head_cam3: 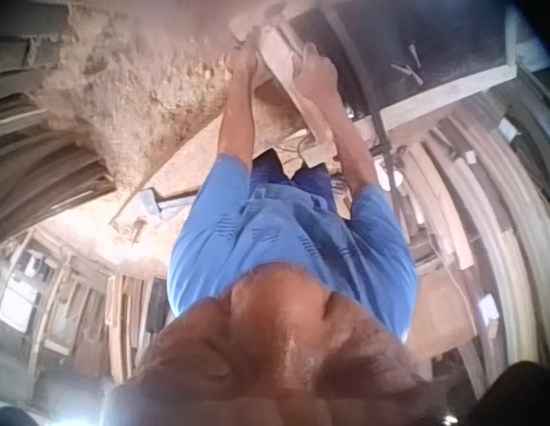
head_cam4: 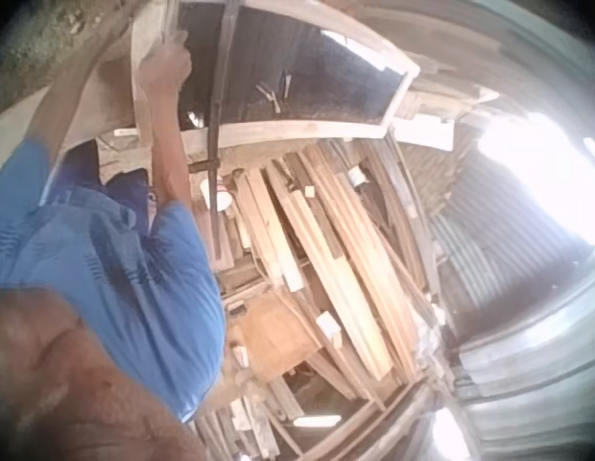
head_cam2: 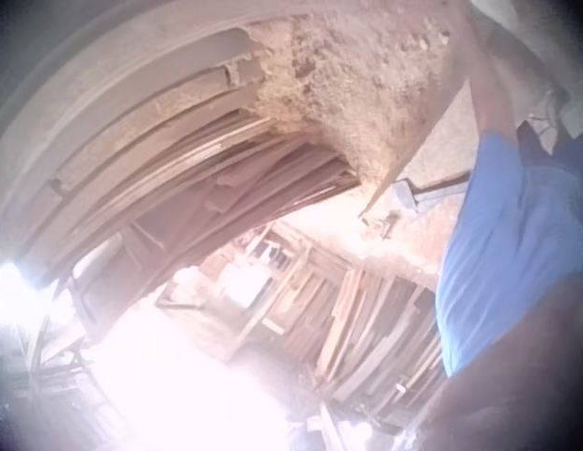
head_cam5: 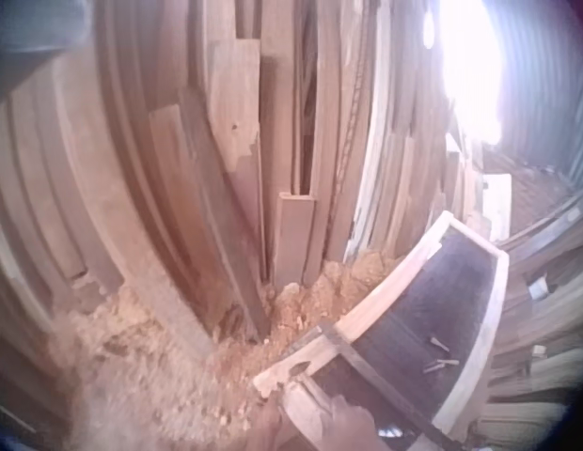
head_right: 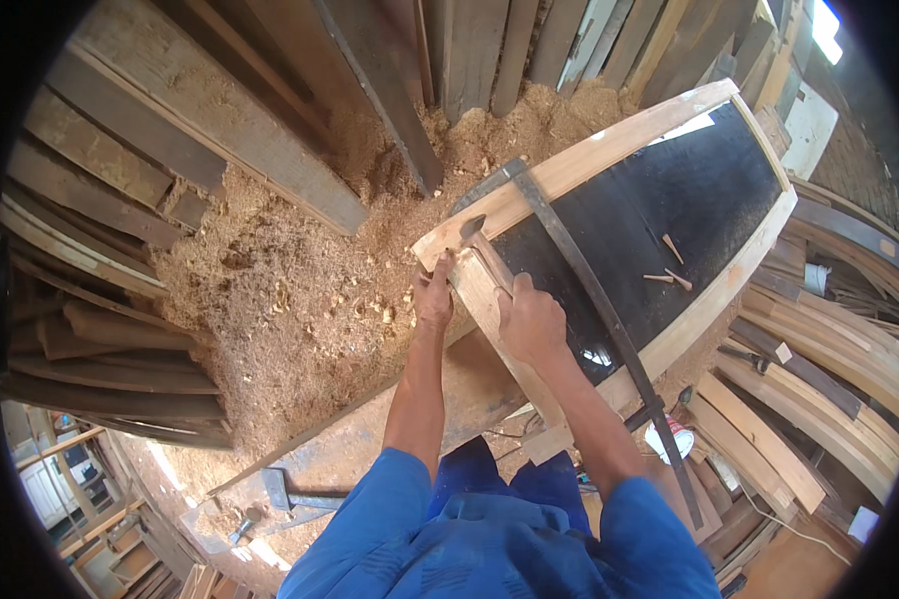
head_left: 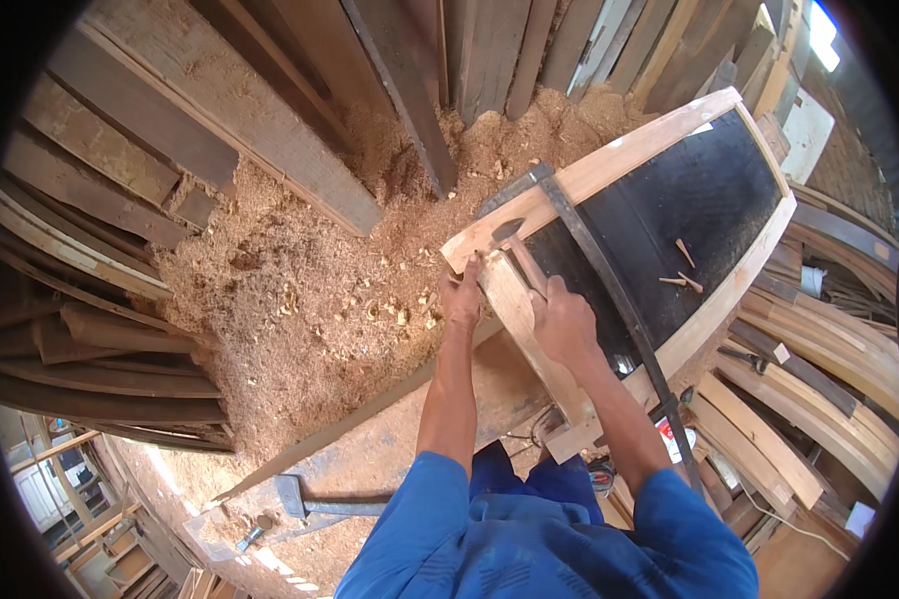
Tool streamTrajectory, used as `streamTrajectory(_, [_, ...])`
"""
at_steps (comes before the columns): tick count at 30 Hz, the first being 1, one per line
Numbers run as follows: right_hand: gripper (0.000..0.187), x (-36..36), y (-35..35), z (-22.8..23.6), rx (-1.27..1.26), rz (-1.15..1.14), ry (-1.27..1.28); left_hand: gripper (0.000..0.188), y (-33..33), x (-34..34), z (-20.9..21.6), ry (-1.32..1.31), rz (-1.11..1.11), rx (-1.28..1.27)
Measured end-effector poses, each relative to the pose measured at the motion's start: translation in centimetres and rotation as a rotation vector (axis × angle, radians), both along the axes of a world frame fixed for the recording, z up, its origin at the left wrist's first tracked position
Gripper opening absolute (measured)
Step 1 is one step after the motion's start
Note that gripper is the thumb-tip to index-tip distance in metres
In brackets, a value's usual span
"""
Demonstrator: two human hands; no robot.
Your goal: The person uses a drill to make holes in a wooden window frame, plugs an extension cord into a power strip, and uses a hammer to drive nails into the wood.
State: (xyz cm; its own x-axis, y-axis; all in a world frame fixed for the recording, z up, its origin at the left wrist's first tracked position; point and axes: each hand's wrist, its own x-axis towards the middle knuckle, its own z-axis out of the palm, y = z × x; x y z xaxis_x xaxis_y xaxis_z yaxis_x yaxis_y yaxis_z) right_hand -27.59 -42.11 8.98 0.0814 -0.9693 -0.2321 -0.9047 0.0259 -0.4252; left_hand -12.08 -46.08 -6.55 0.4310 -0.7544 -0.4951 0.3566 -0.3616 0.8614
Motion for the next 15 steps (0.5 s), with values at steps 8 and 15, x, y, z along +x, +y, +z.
streamTrajectory(8, [0.03, -0.1, 0.9, 1.0, -0.02, 0.012, -0.033, 0.041, 2.6, -0.4, -0.2, 0.158, -0.006, -0.154])
streamTrajectory(15, [0.037, -2.7, -0.9, 1.2, 0.016, 0.06, -0.059, 0.046, 1.7, 0.4, -3.5, 0.322, 0.101, 0.085])
